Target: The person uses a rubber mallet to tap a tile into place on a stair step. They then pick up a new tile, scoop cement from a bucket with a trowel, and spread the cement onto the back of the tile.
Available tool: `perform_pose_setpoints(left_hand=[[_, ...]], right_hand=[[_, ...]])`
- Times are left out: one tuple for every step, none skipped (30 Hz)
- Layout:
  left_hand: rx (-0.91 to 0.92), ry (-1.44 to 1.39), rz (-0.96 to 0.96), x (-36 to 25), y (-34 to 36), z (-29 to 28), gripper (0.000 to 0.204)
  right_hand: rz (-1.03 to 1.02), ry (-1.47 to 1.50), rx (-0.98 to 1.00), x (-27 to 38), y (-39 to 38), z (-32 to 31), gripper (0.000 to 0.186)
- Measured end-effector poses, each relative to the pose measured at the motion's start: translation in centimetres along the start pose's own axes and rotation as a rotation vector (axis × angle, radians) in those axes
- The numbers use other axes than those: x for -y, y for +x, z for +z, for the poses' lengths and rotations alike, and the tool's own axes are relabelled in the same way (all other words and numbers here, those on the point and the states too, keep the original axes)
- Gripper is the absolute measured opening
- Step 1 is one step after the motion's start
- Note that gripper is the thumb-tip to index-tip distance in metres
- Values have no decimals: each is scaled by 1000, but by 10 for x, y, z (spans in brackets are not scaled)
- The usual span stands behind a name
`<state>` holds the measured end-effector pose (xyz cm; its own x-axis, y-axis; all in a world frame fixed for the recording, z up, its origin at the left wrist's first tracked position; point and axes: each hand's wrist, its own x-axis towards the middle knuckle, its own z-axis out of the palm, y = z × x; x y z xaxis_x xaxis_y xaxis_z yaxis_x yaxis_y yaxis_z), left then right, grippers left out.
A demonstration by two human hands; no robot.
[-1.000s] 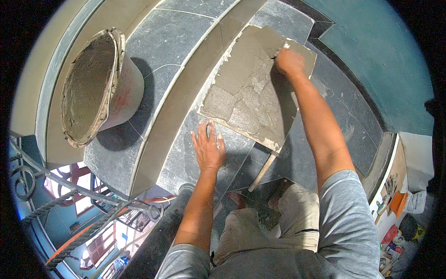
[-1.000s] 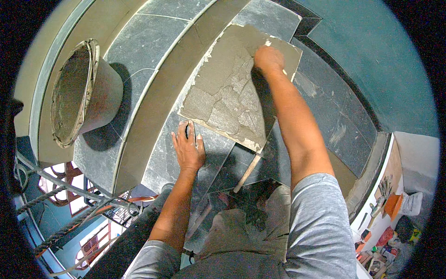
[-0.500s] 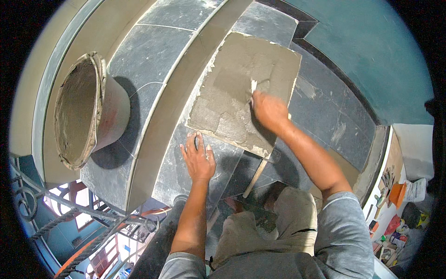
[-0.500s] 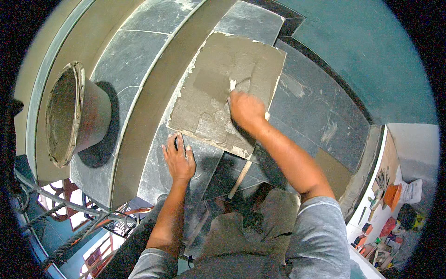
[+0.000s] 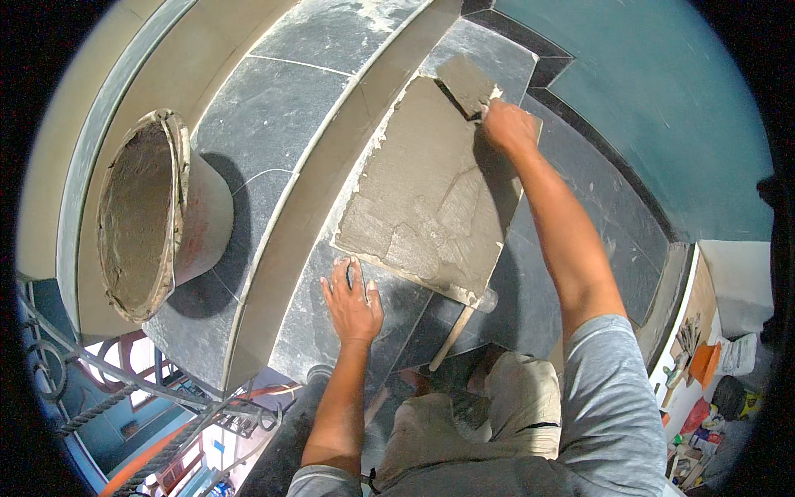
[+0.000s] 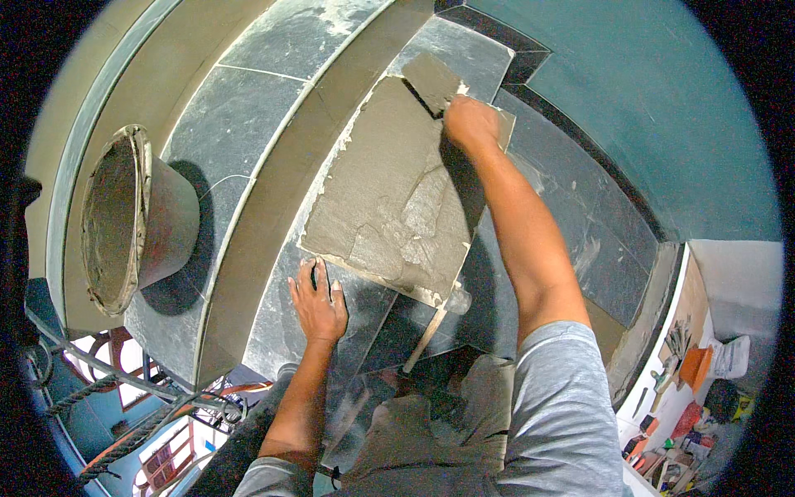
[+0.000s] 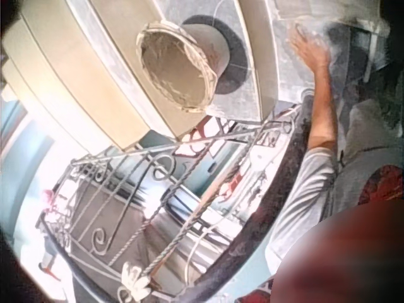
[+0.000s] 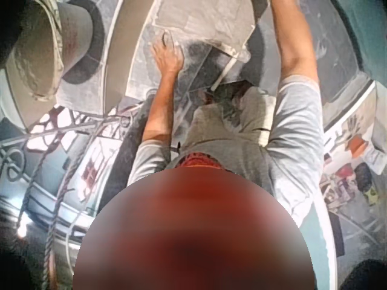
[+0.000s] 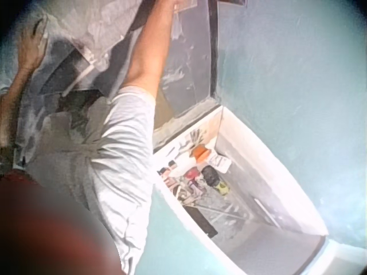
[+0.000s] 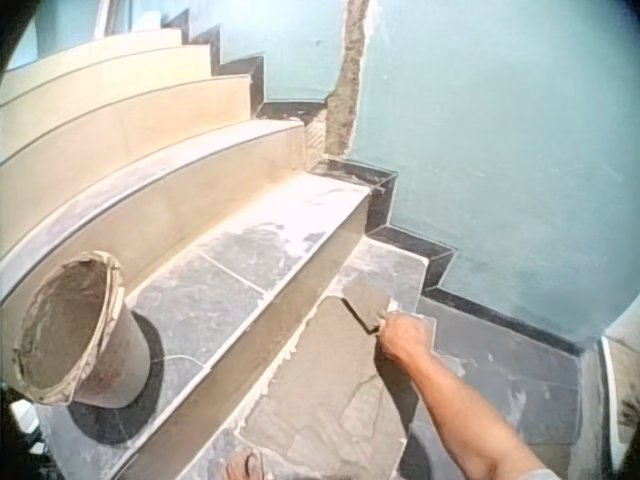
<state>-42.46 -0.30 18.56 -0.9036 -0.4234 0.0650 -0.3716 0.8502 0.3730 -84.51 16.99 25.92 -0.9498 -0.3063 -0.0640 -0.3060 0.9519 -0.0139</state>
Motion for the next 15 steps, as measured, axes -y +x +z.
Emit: perform_pose_setpoints(left_hand=[[15, -3, -12, 0, 0, 0, 61], [12, -2, -9, 0, 1, 1, 61], [10, 4, -5, 1, 1, 1, 61], [10, 4, -2, 1, 1, 1, 61], [11, 9, -1, 1, 1, 1, 61], [20, 13, -3, 2, 1, 1, 61], [19, 11, -4, 2, 1, 1, 60], [25, 8, -6, 2, 1, 1, 60], [15, 6, -2, 2, 0, 2, 60], [31, 5, -17, 2, 0, 2, 61], [32, 5, -24, 2, 0, 3, 61], [32, 5, -30, 2, -1, 3, 61], [34, 6, -29, 2, 0, 3, 62], [36, 8, -28, 2, -1, 3, 63], [31, 17, -25, 2, -1, 3, 63]], right_hand=[[-10, 28, 34, 11, 8, -2, 32], [-11, 48, 65, 20, 14, -4, 33], [52, 58, 101, 31, 22, -5, 35], [35, 40, 137, 36, 25, -6, 34], [16, 23, 173, 42, 29, -6, 34], [-14, 12, 202, 43, 30, -6, 33], [-6, 4, 233, 43, 31, -6, 34], [-8, 4, 257, 40, 31, -5, 34], [4, -3, 282, 35, 28, -5, 34], [46, 25, 274, 29, 26, -4, 34], [105, 47, 266, 22, 22, -3, 34], [164, 70, 258, 16, 18, -2, 35], [184, 67, 281, 9, 13, -2, 35], [204, 64, 305, 2, 9, -1, 36], [228, 52, 319, -4, 4, -1, 36]])
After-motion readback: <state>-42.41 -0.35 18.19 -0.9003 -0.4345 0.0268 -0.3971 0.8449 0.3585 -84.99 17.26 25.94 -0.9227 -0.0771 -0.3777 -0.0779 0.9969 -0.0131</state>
